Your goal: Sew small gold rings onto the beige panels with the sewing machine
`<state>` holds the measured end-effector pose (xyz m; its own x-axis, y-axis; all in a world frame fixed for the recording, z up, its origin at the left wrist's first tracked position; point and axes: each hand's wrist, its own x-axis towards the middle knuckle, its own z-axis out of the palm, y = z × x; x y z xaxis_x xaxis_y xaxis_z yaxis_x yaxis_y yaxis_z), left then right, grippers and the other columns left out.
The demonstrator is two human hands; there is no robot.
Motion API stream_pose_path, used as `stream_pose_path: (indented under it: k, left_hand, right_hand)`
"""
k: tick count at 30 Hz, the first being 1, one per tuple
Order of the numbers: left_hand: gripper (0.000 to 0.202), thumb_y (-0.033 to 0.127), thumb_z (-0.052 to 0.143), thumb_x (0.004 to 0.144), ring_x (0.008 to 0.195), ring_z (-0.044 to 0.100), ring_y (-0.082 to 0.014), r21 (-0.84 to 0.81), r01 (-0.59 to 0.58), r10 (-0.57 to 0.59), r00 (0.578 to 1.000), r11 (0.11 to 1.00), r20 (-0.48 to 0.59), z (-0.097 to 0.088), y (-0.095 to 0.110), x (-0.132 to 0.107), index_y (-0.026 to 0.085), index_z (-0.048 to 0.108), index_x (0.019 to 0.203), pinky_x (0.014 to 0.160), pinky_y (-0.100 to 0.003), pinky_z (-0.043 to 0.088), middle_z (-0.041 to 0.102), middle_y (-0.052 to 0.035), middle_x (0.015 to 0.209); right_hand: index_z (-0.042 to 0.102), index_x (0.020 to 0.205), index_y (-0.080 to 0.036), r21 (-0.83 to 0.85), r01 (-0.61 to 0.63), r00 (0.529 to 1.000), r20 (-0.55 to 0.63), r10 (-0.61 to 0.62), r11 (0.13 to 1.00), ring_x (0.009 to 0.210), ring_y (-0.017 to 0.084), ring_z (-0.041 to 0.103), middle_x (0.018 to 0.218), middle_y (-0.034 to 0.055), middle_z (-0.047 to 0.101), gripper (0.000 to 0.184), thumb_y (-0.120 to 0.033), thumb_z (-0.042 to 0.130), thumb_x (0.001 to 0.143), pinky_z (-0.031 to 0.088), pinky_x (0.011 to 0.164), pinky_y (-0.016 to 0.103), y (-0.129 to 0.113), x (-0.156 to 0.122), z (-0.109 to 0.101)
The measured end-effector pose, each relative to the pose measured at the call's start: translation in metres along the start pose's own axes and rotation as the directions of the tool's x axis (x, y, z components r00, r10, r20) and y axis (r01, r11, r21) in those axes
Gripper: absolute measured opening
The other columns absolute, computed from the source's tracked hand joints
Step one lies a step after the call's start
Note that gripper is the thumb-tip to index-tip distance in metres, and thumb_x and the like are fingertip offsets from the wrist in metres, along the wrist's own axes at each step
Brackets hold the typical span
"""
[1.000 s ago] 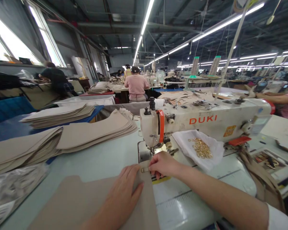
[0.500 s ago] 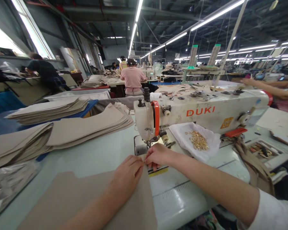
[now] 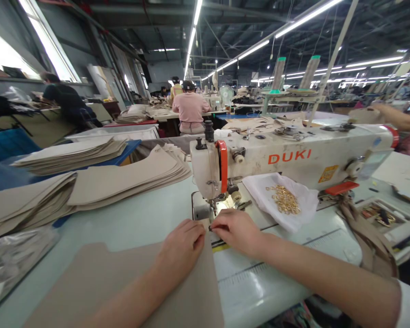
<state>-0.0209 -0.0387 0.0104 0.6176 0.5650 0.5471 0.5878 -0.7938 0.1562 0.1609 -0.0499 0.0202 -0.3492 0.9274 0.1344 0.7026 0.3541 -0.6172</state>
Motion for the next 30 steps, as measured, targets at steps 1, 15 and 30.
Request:
stream_pose_path:
  k: [1,15,30]
  left_hand:
    - [0.019,0.007,0.046,0.079,0.068,0.061,-0.0177,-0.008,-0.002,0.002,1.0,1.0,-0.014,0.0,0.0,0.0,0.02,0.057,0.071,0.063,-0.028,0.052,0.066,-0.0016,0.069]
    - [0.019,0.01,0.048,0.083,0.069,0.06,-0.0172,-0.038,-0.006,0.007,1.0,0.999,0.021,0.002,-0.003,-0.002,0.02,0.058,0.071,0.066,-0.028,0.052,0.066,-0.0017,0.07]
    - [0.019,0.009,0.045,0.088,0.071,0.061,-0.0175,-0.013,-0.066,0.065,0.998,0.998,-0.011,0.002,-0.002,-0.003,0.019,0.057,0.077,0.067,-0.028,0.052,0.066,-0.0024,0.074]
  right_hand:
    - [0.07,0.088,-0.017,-0.032,0.058,0.998,-0.002,-0.058,0.998,0.093,0.021,0.058,0.092,0.0072,0.068,0.014,-0.013,0.057,0.084,0.04,0.086,0.031,0.002,-0.005,0.001]
    - [0.066,0.089,-0.016,-0.478,0.403,0.903,0.071,-0.423,0.781,0.079,0.019,0.051,0.08,0.0043,0.06,0.015,-0.015,0.051,0.091,0.042,0.072,0.028,0.008,-0.013,0.004]
    - [0.06,0.089,-0.015,-0.467,0.574,0.794,0.114,-0.598,0.673,0.091,0.019,0.054,0.09,0.0049,0.062,0.012,-0.021,0.051,0.094,0.042,0.089,0.033,-0.002,-0.037,0.005]
